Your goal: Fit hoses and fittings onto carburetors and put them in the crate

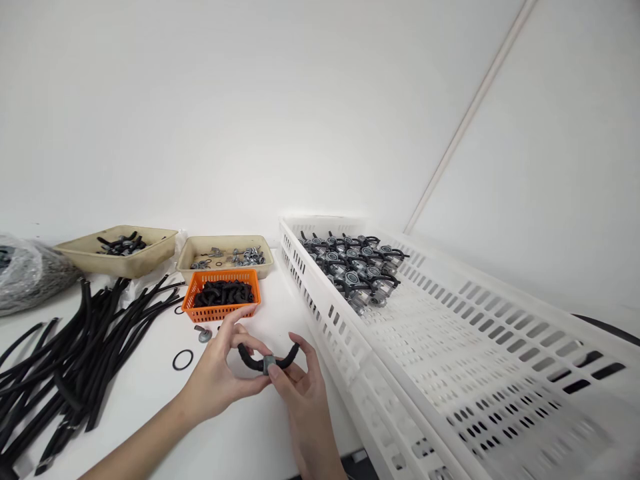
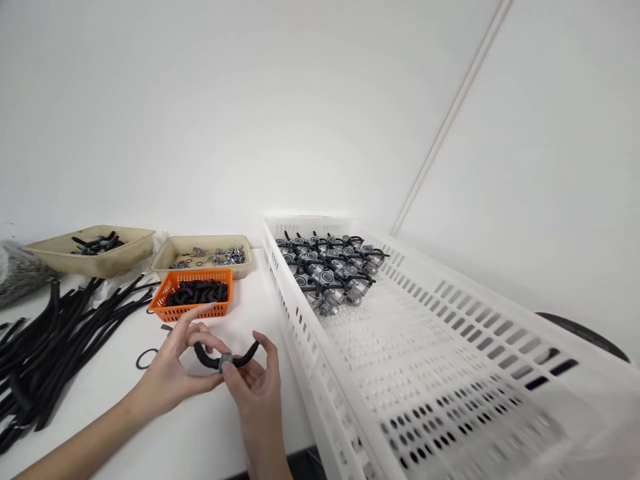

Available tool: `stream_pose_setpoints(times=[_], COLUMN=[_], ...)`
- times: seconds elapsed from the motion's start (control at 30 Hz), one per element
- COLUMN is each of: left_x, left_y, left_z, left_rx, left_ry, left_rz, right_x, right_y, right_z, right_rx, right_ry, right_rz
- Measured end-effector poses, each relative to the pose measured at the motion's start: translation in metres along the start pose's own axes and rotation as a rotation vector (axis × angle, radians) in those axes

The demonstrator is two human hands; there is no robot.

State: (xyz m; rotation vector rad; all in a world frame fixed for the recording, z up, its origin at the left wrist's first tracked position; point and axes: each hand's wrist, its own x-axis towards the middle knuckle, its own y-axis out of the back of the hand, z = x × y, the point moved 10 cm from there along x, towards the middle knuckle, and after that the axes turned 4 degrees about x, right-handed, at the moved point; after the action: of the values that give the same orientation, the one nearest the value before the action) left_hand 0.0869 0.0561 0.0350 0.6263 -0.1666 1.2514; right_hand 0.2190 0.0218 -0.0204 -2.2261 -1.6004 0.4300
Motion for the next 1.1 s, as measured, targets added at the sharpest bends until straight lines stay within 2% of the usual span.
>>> stream_pose_setpoints(times=[0.47, 0.7, 1.1], left_x=[-0.0016, -0.0011, 0.0012], left_y=[-0.0022, -0.0083, -0.0048], left_z=[0.0, -0.0009, -0.0046], left_rx=[0.007, 0.006, -0.005], left_ry=[-0.027, -0.025, 0.009], left_rz=[-0.011, -0.063, -0.031], right_x=[-0.0009, 0.0007, -0.001], right_y=[0.0038, 0.0064, 0.0021], right_z=[-0.0019, -0.0022, -0.0041], right_rx=[0.004, 0.019, 0.024], right_ry=[-0.007, -0.001, -0.001], right_rz=[0.028, 0.041, 0.018])
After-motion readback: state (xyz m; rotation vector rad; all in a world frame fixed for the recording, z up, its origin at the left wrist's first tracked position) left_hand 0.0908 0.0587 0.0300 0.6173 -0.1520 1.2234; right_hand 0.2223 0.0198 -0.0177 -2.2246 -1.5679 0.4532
